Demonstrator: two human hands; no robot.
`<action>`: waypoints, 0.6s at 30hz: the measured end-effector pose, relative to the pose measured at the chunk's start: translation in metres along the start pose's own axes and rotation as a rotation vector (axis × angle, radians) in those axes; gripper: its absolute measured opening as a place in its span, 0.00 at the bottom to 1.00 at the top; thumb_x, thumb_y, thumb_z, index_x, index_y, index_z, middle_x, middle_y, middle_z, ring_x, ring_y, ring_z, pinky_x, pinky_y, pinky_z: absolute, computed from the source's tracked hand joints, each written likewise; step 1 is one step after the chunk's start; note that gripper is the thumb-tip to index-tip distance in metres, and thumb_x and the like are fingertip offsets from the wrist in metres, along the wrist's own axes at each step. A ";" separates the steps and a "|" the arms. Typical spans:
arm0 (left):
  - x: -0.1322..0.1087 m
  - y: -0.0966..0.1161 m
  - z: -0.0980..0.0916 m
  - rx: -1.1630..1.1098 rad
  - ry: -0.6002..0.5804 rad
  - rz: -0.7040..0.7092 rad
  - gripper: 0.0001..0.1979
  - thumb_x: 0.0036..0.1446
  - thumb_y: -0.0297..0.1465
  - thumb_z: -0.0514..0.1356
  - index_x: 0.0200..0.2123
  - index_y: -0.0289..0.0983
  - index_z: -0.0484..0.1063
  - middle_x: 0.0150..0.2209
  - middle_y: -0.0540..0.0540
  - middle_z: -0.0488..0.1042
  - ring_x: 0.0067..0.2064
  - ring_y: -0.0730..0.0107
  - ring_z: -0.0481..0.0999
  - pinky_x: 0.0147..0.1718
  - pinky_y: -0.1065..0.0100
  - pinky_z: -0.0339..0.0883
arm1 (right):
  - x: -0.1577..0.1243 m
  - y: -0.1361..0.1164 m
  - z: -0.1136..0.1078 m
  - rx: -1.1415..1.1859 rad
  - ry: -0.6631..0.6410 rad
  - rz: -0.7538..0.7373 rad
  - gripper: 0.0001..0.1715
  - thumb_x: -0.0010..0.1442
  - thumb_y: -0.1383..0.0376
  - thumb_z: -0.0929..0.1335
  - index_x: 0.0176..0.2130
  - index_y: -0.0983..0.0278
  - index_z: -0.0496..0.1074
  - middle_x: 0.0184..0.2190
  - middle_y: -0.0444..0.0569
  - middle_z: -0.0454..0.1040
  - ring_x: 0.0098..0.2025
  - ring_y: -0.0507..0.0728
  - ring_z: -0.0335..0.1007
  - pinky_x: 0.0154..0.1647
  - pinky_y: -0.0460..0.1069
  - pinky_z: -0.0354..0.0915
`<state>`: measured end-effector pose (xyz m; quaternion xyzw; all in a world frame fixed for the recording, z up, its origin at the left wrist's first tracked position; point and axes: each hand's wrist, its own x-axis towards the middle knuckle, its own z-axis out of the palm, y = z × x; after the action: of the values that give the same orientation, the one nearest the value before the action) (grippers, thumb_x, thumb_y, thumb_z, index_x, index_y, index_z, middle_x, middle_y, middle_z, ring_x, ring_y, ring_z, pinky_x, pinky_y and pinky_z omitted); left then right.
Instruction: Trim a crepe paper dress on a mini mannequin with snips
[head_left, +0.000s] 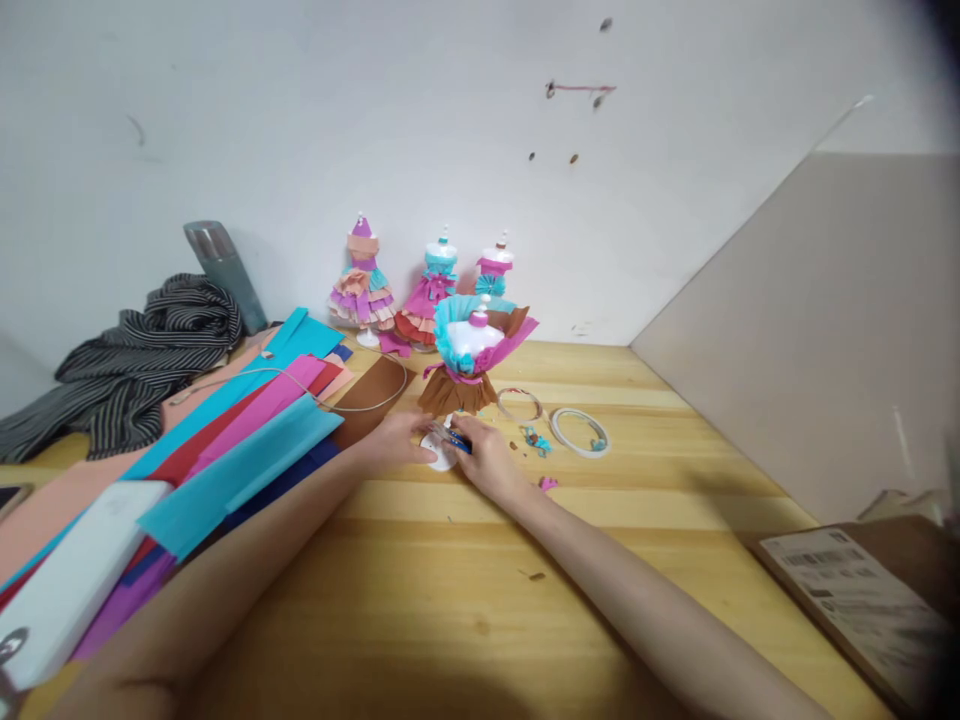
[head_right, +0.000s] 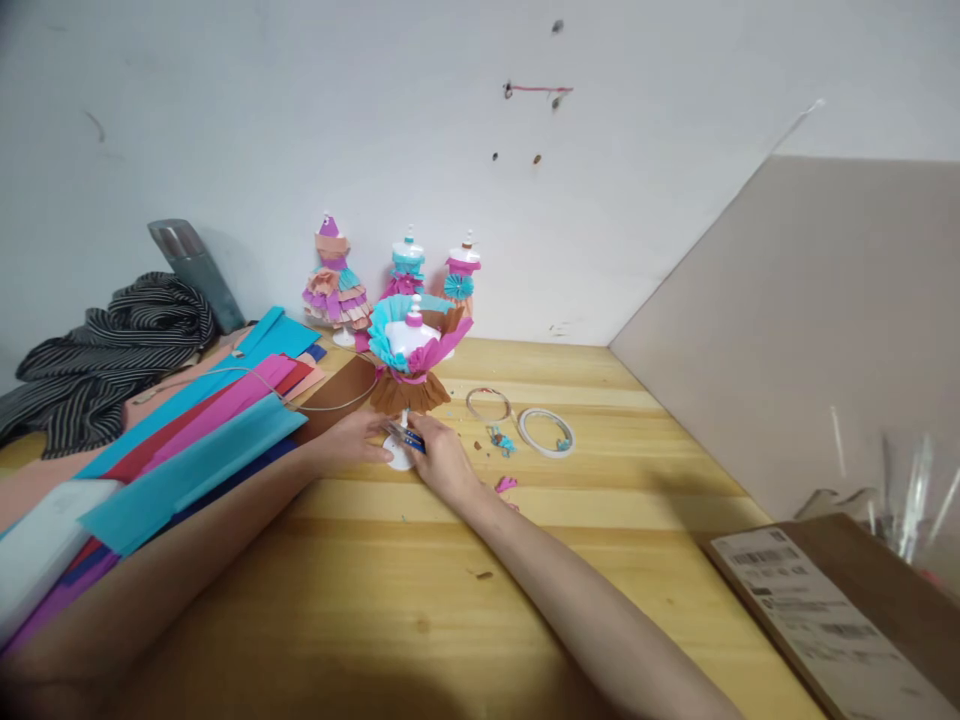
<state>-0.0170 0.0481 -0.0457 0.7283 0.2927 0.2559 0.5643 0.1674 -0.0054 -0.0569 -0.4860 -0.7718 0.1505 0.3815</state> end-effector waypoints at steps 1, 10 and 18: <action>-0.001 -0.001 0.001 -0.003 0.013 -0.006 0.18 0.39 0.26 0.67 0.39 0.36 0.77 0.41 0.44 0.80 0.48 0.56 0.75 0.49 0.62 0.67 | -0.002 0.001 -0.001 0.005 0.004 0.006 0.09 0.57 0.69 0.66 0.41 0.64 0.72 0.36 0.54 0.77 0.38 0.59 0.72 0.39 0.51 0.66; 0.001 -0.007 0.011 -0.084 0.104 -0.049 0.13 0.49 0.32 0.63 0.38 0.31 0.77 0.38 0.42 0.79 0.41 0.62 0.77 0.41 0.66 0.69 | -0.023 -0.018 -0.026 0.032 0.011 0.179 0.04 0.55 0.65 0.67 0.31 0.64 0.68 0.25 0.46 0.71 0.27 0.54 0.65 0.30 0.48 0.60; 0.005 -0.002 0.027 -0.087 0.184 -0.056 0.09 0.50 0.34 0.64 0.28 0.33 0.76 0.26 0.51 0.74 0.34 0.66 0.73 0.32 0.71 0.63 | -0.026 -0.048 -0.058 0.163 -0.185 0.233 0.15 0.58 0.57 0.64 0.28 0.65 0.68 0.23 0.45 0.67 0.26 0.53 0.61 0.27 0.47 0.56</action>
<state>0.0049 0.0341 -0.0537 0.6681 0.3524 0.3181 0.5730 0.1859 -0.0594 -0.0009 -0.5237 -0.7273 0.2998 0.3269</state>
